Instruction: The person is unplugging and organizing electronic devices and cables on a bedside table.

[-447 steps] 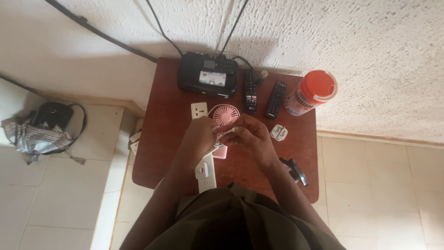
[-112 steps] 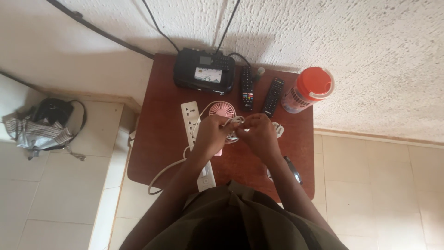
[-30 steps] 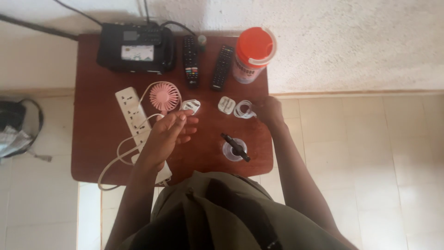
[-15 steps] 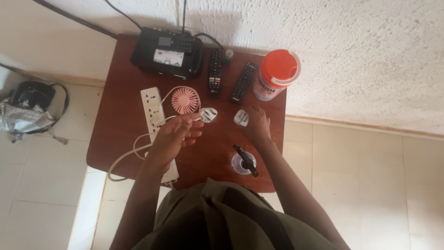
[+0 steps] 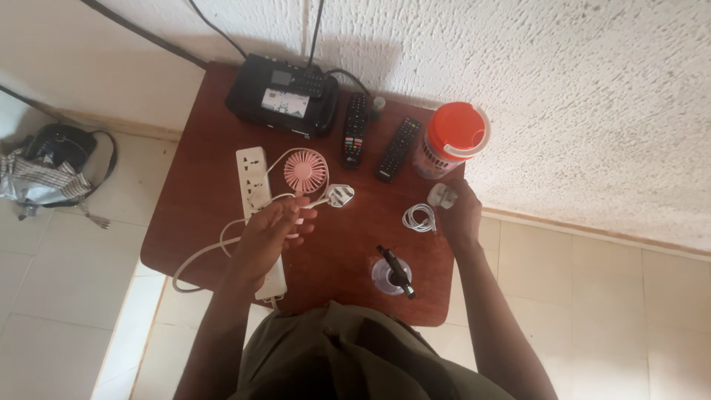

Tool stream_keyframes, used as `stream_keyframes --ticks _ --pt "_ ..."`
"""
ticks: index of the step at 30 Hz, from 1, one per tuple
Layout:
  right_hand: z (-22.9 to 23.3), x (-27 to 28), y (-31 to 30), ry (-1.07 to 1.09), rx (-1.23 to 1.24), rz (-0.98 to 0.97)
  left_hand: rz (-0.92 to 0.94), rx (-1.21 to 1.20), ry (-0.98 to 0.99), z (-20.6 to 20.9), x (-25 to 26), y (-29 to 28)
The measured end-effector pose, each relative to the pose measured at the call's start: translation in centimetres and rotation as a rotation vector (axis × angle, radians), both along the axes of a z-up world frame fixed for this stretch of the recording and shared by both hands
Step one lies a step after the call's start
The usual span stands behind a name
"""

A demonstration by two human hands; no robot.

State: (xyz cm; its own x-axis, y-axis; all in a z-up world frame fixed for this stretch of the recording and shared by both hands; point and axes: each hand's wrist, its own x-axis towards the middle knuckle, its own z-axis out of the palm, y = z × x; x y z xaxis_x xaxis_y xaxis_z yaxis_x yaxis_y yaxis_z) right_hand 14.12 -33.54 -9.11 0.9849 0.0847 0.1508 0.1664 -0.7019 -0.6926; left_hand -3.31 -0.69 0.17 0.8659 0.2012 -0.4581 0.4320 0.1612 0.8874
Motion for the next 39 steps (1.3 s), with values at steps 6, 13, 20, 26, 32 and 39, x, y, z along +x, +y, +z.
stream_keyframes --ticks 6,13,20,26,32,39 --pt "1.9 -1.2 0.7 -0.134 -0.067 0.06 0.016 -0.008 -0.014 0.8 0.3 -0.1" --pt "0.6 -6.6 1.5 -0.136 -0.072 0.234 0.027 -0.009 -0.043 -1.3 -0.3 1.0" --pt "-0.4 -7.9 0.0 -0.096 -0.027 0.228 0.137 -0.033 -0.066 -0.5 -1.7 3.2" --pt "1.3 -7.1 0.5 -0.043 -0.065 0.168 0.284 -0.065 -0.156 0.4 -3.5 4.9" --pt "10.3 -6.7 3.2 0.062 0.115 0.086 0.763 0.137 -0.263 2.4 -8.4 11.3" --pt "15.5 -6.5 9.0 0.128 0.153 0.177 0.743 0.196 -0.317 -0.2 -11.7 14.2"
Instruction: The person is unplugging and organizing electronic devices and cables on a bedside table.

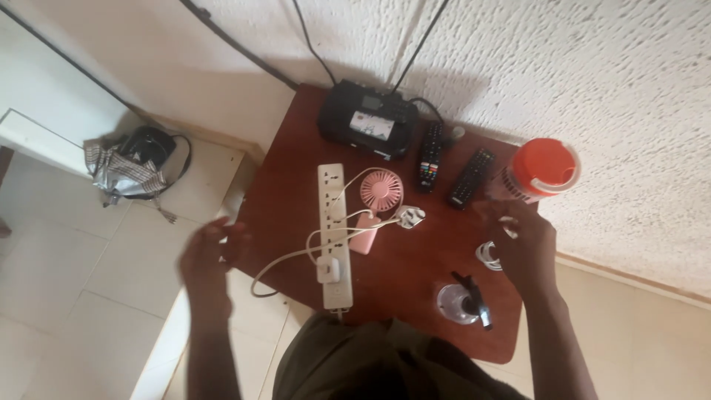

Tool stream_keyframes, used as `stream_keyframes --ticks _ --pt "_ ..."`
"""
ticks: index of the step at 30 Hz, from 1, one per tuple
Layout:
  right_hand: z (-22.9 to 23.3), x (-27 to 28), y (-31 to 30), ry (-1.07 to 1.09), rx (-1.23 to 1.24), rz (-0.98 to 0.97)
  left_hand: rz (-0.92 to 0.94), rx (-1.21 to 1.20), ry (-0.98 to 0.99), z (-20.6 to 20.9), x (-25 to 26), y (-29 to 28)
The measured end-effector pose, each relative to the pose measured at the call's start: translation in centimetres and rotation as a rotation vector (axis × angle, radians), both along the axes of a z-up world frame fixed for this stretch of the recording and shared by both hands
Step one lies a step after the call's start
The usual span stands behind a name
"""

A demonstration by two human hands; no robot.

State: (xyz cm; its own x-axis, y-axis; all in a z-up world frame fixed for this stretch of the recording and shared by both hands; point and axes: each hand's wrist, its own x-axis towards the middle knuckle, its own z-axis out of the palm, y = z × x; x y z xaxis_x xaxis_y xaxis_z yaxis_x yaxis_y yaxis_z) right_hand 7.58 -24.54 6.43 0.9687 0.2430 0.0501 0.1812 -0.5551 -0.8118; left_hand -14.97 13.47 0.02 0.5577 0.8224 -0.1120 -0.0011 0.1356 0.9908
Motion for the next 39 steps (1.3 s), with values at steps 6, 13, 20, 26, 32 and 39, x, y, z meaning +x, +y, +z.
stream_keyframes --ticks 6,13,20,26,32,39 --pt "-0.5 -2.5 6.9 0.133 0.136 0.126 -0.42 -0.105 0.148 -4.4 2.5 -0.2" --pt "-5.9 -6.3 10.9 0.275 -0.164 0.3 -0.867 0.058 0.366 -4.7 5.5 2.1" --pt "-6.6 -10.6 15.3 0.384 -0.104 0.526 -0.987 0.19 0.222 -5.9 6.5 1.4" --pt "-9.0 -12.6 16.6 0.305 -0.105 0.441 -1.117 0.509 0.291 -6.0 7.0 1.8" --pt "-11.5 -14.3 18.4 0.184 -0.018 0.216 -1.36 0.767 0.113 -8.0 7.3 1.5" --pt "-12.5 -13.6 18.6 0.094 -0.005 0.209 -1.433 0.815 0.064 -8.0 8.5 1.6"
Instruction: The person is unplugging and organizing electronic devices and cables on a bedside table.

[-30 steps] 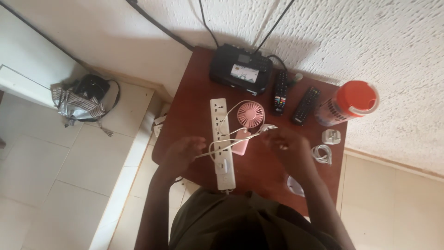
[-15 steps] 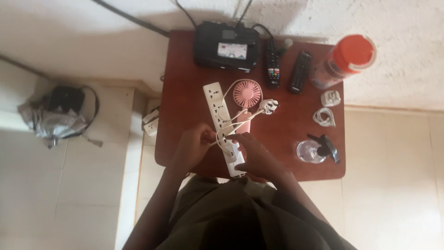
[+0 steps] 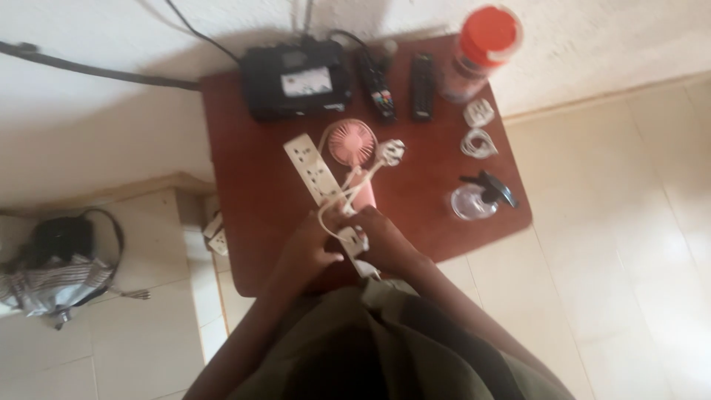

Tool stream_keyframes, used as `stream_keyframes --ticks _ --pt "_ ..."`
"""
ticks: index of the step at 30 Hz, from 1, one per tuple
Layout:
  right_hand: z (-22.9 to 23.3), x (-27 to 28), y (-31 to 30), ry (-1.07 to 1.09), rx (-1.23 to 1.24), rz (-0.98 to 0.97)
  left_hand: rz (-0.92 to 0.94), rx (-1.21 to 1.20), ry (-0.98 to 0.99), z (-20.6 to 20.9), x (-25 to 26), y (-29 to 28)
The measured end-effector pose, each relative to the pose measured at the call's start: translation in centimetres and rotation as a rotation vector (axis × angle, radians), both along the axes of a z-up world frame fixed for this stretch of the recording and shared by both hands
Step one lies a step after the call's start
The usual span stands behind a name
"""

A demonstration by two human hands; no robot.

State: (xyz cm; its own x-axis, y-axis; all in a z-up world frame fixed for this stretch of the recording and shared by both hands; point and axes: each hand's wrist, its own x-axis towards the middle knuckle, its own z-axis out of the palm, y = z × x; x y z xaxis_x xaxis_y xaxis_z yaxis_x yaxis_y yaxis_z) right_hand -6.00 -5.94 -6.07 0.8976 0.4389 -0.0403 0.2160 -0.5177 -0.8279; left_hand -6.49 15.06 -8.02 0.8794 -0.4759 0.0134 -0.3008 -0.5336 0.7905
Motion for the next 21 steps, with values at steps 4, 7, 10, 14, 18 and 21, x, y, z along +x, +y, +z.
stream_keyframes --ticks 4,7,10,14,18,21 --pt "1.7 0.3 0.3 0.058 -0.064 -0.005 0.047 -0.006 0.089 0.2 0.2 -0.7" --pt "2.3 0.2 0.6 0.082 -0.046 -0.045 0.053 0.073 -0.003 -1.1 0.4 -0.8" --pt "1.2 0.1 0.5 -0.131 -0.002 0.033 0.033 0.148 -0.071 -1.7 0.7 -0.8" --pt "-2.7 0.0 0.3 -0.266 -0.205 0.074 0.077 0.141 -0.081 -2.1 0.7 -1.2" --pt "0.2 0.0 -0.2 -0.194 -0.105 0.058 0.163 0.107 -0.12 -2.2 0.3 -1.9" --pt "-1.5 0.3 -0.1 -0.389 -0.373 0.208 0.225 0.168 -0.128 -3.3 0.2 -2.2"
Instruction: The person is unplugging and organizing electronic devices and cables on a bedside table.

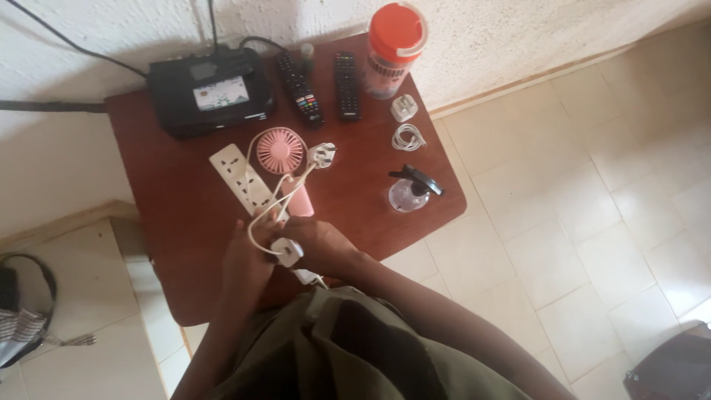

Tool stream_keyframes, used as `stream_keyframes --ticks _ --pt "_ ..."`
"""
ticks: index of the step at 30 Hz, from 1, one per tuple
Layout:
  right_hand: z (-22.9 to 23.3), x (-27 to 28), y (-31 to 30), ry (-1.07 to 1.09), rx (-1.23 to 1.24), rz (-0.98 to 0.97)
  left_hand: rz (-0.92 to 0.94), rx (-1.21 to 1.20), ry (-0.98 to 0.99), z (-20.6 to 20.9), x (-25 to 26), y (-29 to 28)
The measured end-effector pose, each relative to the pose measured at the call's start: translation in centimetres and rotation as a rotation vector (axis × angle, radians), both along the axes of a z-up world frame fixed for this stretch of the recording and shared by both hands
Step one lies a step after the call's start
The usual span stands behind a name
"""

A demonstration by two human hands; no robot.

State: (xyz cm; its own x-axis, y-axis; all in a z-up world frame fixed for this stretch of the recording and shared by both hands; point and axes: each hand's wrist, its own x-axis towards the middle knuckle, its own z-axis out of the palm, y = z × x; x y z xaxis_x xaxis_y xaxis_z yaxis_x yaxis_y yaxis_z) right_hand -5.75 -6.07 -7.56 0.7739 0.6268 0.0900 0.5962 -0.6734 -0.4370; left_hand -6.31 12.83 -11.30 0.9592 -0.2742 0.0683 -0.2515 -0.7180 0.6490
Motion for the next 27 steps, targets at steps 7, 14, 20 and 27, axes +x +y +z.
stream_keyframes --ticks 7,14,20,27 --pt "10.6 1.6 -1.0 0.291 0.497 -0.062 -0.003 -0.231 -0.061 1.1 -0.8 -0.6" --pt "18.6 3.1 -3.6 0.253 0.388 -0.043 0.383 -0.21 -0.042 6.4 -0.2 -0.3" --pt "17.0 6.1 -4.4 0.204 0.457 -0.024 0.153 -0.321 -0.427 14.5 3.7 -4.1" --pt "20.2 9.2 -5.2 0.247 0.336 -0.22 0.303 -0.606 -0.016 8.5 8.9 -4.8"
